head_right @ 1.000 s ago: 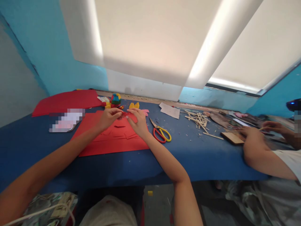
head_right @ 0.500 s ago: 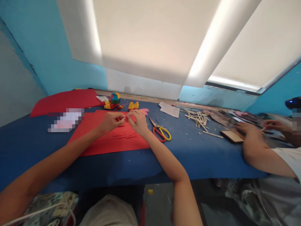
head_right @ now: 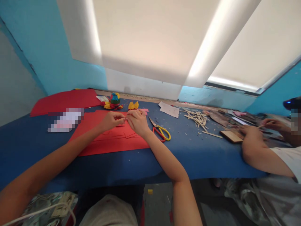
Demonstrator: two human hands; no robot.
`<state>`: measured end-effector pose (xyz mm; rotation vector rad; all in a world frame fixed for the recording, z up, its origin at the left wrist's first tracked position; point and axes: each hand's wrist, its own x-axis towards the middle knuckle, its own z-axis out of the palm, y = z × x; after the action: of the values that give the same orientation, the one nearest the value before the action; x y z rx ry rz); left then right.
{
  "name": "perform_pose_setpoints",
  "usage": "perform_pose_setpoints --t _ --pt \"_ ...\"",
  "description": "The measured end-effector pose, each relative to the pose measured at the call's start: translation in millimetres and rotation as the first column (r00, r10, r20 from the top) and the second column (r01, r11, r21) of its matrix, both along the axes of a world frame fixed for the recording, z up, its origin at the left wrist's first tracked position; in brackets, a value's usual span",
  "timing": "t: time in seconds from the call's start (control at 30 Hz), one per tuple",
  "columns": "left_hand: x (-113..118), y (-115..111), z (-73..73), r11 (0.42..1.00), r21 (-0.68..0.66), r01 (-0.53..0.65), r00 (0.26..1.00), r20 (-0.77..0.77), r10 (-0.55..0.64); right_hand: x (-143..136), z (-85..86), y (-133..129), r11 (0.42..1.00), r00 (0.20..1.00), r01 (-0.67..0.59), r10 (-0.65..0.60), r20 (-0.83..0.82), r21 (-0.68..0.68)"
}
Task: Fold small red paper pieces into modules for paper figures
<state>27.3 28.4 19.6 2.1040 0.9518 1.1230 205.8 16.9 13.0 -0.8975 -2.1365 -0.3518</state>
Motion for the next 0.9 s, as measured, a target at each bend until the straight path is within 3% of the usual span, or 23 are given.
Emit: perform_pose_setpoints --t 0.13,0.27,0.37,0.43,0.5,0.6,0.77,0.9 --pt "-1 -1 5.5 0.998 -0.059 0.005 0.996 0.084 0.0 0 1.0 -1 0.999 0.997 -0.037 0.038 -0.071 0.012" --pt "-2 0 6.9 0.999 -0.045 -0.029 0.99 0.138 0.035 -3 -2.5 5 0.976 0.92 -0.13 0.054 -0.388 -0.172" --pt "-3 0 7.7 0.999 -0.047 -0.025 0.99 0.136 0.031 -3 -7.0 12 0.839 0.791 -0.361 0.044 -0.61 -0.408" --pt "-3 -1 9.1 0.999 -0.05 -0.009 0.993 0.115 0.014 -3 -8.5 15 0.716 0.718 -0.505 0.037 -0.695 -0.482" --pt "-3 -1 10.8 0.999 -0.049 0.005 0.995 0.097 0.0 -2 -7.8 15 0.652 0.682 -0.567 0.029 -0.731 -0.504" --pt "-6 -1 13.4 0.996 -0.074 0.05 0.996 0.071 -0.045 -2 -4.1 13 0.66 0.695 -0.551 0.023 -0.719 -0.511" --pt "-12 4 14.3 0.962 -0.232 0.147 0.989 0.057 -0.137 0 -0.3 9 0.688 0.735 -0.516 0.051 -0.676 -0.51" --pt "-15 7 13.5 0.952 -0.24 0.189 0.982 0.029 -0.188 2 0.8 8 0.709 0.775 -0.486 0.079 -0.627 -0.511"
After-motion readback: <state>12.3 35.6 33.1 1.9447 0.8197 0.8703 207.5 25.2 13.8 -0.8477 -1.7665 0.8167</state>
